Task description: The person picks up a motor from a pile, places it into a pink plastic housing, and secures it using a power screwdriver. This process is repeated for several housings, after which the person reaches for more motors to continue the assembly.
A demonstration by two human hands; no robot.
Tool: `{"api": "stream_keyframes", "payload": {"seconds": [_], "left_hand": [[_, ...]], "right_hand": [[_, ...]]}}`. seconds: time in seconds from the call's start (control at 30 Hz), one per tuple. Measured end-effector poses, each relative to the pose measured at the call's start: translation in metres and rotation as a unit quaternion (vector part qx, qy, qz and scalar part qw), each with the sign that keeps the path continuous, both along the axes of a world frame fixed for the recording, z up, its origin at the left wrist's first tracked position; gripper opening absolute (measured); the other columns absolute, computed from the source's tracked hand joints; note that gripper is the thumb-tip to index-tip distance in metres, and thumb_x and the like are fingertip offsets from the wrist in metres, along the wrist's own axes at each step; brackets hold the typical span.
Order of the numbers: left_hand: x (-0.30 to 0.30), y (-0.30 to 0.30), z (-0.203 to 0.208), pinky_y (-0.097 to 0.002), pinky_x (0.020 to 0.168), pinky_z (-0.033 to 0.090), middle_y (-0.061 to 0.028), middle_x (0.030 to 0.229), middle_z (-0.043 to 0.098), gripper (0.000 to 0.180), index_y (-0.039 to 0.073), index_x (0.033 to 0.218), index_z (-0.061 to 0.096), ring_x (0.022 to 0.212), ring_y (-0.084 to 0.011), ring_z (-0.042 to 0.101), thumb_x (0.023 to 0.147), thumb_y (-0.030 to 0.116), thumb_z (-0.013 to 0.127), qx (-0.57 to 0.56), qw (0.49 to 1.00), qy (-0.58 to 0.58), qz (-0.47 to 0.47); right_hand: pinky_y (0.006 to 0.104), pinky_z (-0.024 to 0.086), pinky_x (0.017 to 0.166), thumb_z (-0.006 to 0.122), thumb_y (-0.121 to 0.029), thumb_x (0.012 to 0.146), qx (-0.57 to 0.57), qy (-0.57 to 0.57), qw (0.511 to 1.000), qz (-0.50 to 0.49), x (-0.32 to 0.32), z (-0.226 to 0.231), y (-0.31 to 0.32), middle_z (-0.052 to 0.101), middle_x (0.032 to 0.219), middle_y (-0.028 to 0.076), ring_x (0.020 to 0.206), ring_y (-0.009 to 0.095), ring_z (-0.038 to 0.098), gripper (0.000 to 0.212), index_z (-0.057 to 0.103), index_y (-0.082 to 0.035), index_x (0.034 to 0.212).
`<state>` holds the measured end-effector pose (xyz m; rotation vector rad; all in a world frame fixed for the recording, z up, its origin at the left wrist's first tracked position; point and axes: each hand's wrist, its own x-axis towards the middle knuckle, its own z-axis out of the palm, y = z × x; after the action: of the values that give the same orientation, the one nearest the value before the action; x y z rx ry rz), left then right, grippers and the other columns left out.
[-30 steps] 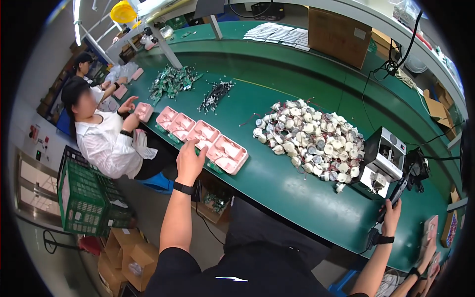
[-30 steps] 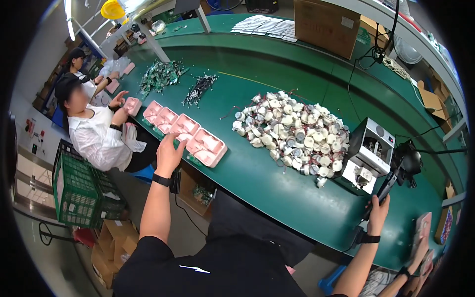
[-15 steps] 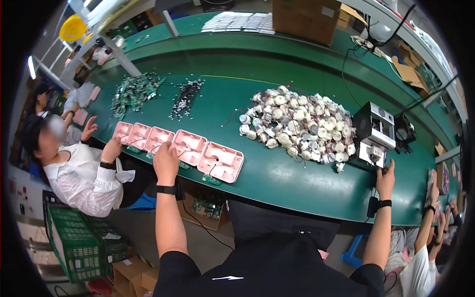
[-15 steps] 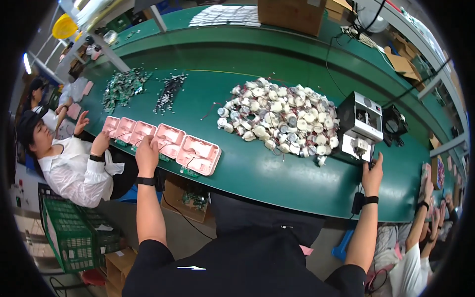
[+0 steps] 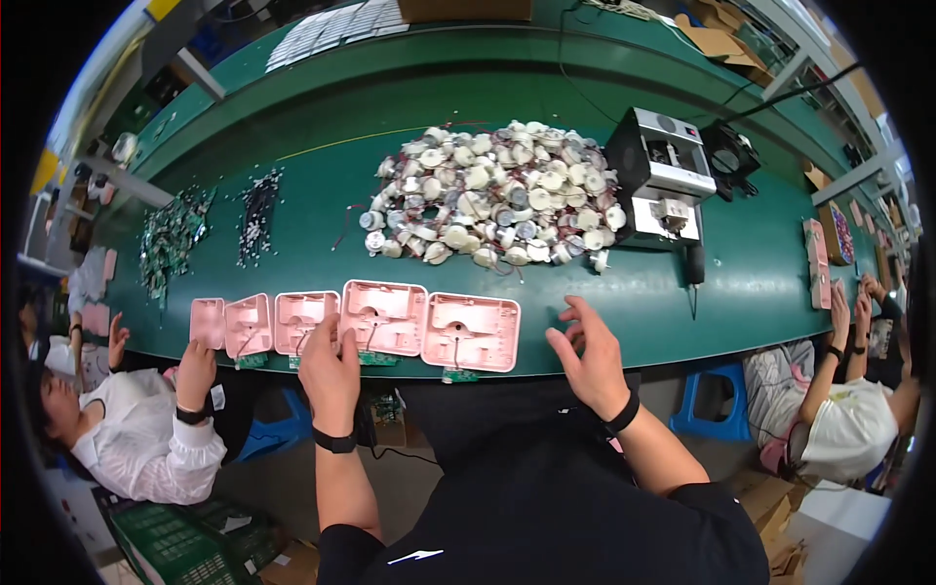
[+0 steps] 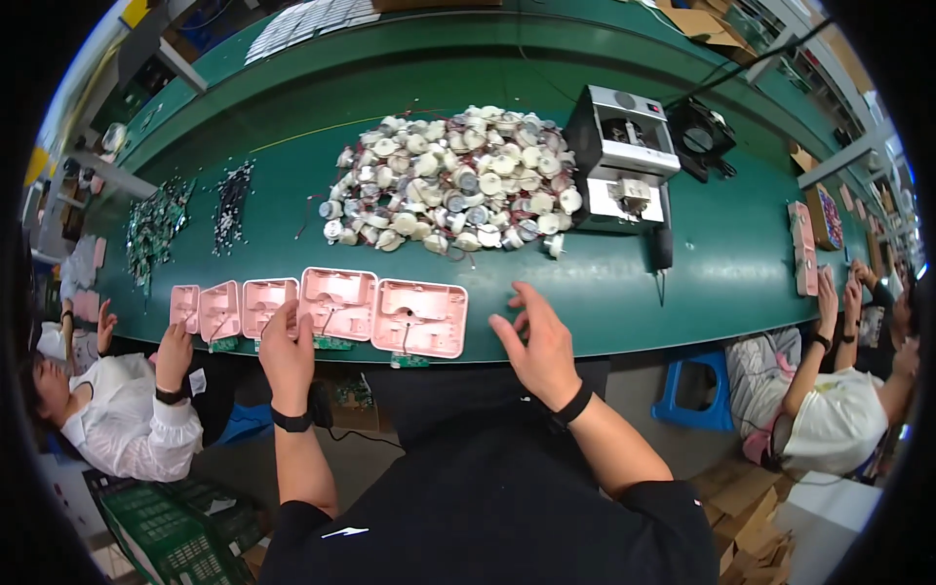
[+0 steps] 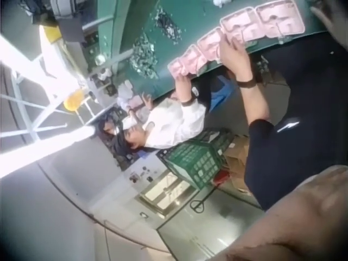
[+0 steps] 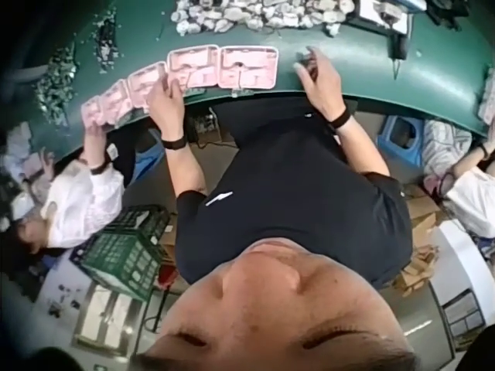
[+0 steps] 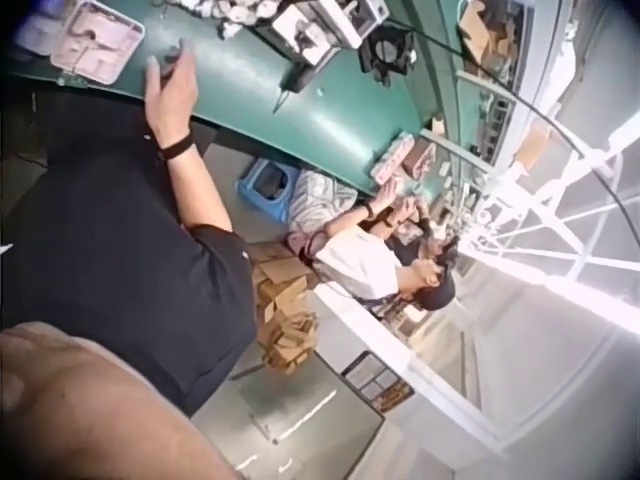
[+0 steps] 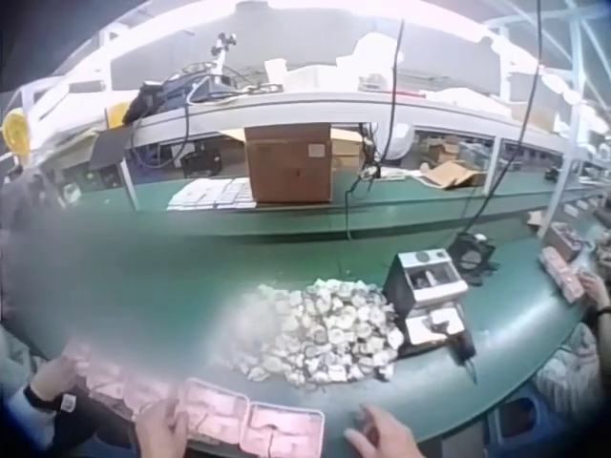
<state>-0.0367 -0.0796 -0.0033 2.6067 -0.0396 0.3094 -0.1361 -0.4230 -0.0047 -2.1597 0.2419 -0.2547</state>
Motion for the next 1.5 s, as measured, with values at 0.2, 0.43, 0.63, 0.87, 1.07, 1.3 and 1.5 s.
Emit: {"api": "stream_keyframes", "payload": {"seconds": [0.2,0.43,0.63,0.87,1.07,1.3,1.5], "left_hand": [[-0.019,-0.065,0.003,-0.0395,0.084,0.055,-0.0172,0.106,0.072,0.031,0.001,0.119,0.067,0.095,-0.0326,0.070,0.091,0.014,0.072,-0.033,0.996,0.008,-0.083],[-0.033,-0.119,0.001,-0.0435,0.083,0.053,-0.0153,0.108,0.069,0.034,0.004,0.118,0.065,0.098,-0.0365,0.067,0.088,0.015,0.075,-0.071,0.989,0.005,-0.128],[-0.034,-0.122,0.008,-0.0438,0.086,0.053,-0.0162,0.112,0.068,0.034,0.003,0.116,0.065,0.102,-0.0370,0.065,0.087,0.017,0.077,-0.056,0.982,-0.094,-0.156],[-0.013,-0.046,0.015,-0.0398,0.088,0.053,-0.0159,0.108,0.072,0.031,0.001,0.114,0.066,0.103,-0.0314,0.069,0.092,0.021,0.074,0.059,0.994,0.016,0.088],[0.000,-0.034,-0.007,-0.0387,0.084,0.054,-0.0152,0.099,0.074,0.028,0.000,0.113,0.066,0.094,-0.0290,0.071,0.094,0.020,0.071,-0.007,0.999,0.021,0.036],[-0.001,-0.037,-0.005,-0.0425,0.083,0.054,-0.0168,0.097,0.072,0.027,0.000,0.112,0.065,0.093,-0.0331,0.070,0.089,0.011,0.070,-0.033,0.999,0.025,-0.018],[-0.014,-0.050,0.005,-0.0424,0.085,0.053,-0.0164,0.099,0.072,0.029,0.000,0.112,0.065,0.095,-0.0328,0.069,0.085,0.008,0.071,-0.033,0.997,0.049,-0.047]], "right_hand": [[0.0308,0.054,0.066,0.072,-0.009,0.093,-0.007,0.005,1.000,-0.019,-0.010,-0.005,-0.031,0.068,0.107,0.014,0.073,0.019,0.064,0.049,0.053,0.002,0.136],[0.0305,0.053,0.063,0.070,-0.009,0.095,-0.052,0.003,0.997,-0.049,-0.019,-0.016,-0.069,0.069,0.105,0.013,0.069,0.019,0.064,0.043,0.055,0.003,0.134],[0.0301,0.052,0.062,0.069,-0.008,0.095,-0.038,-0.019,0.996,-0.078,-0.027,-0.016,-0.083,0.070,0.103,0.013,0.068,0.017,0.064,0.043,0.055,0.003,0.134],[0.0308,0.052,0.060,0.067,-0.006,0.095,-0.015,-0.007,0.996,-0.083,-0.040,-0.012,-0.076,0.071,0.102,0.014,0.065,0.017,0.064,0.043,0.054,0.002,0.135],[0.0352,0.053,0.060,0.065,-0.005,0.094,-0.109,-0.037,0.991,-0.071,-0.026,-0.023,-0.083,0.071,0.094,0.017,0.061,0.023,0.064,0.042,0.055,-0.001,0.135],[0.0402,0.052,0.061,0.065,-0.002,0.091,-0.153,-0.038,0.986,-0.049,-0.009,-0.026,-0.098,0.069,0.089,0.021,0.064,0.030,0.065,0.042,0.057,-0.003,0.132],[0.0421,0.053,0.064,0.063,0.000,0.090,-0.190,-0.058,0.979,-0.033,0.001,-0.024,-0.120,0.069,0.090,0.022,0.069,0.035,0.066,0.041,0.058,-0.002,0.131]]}}
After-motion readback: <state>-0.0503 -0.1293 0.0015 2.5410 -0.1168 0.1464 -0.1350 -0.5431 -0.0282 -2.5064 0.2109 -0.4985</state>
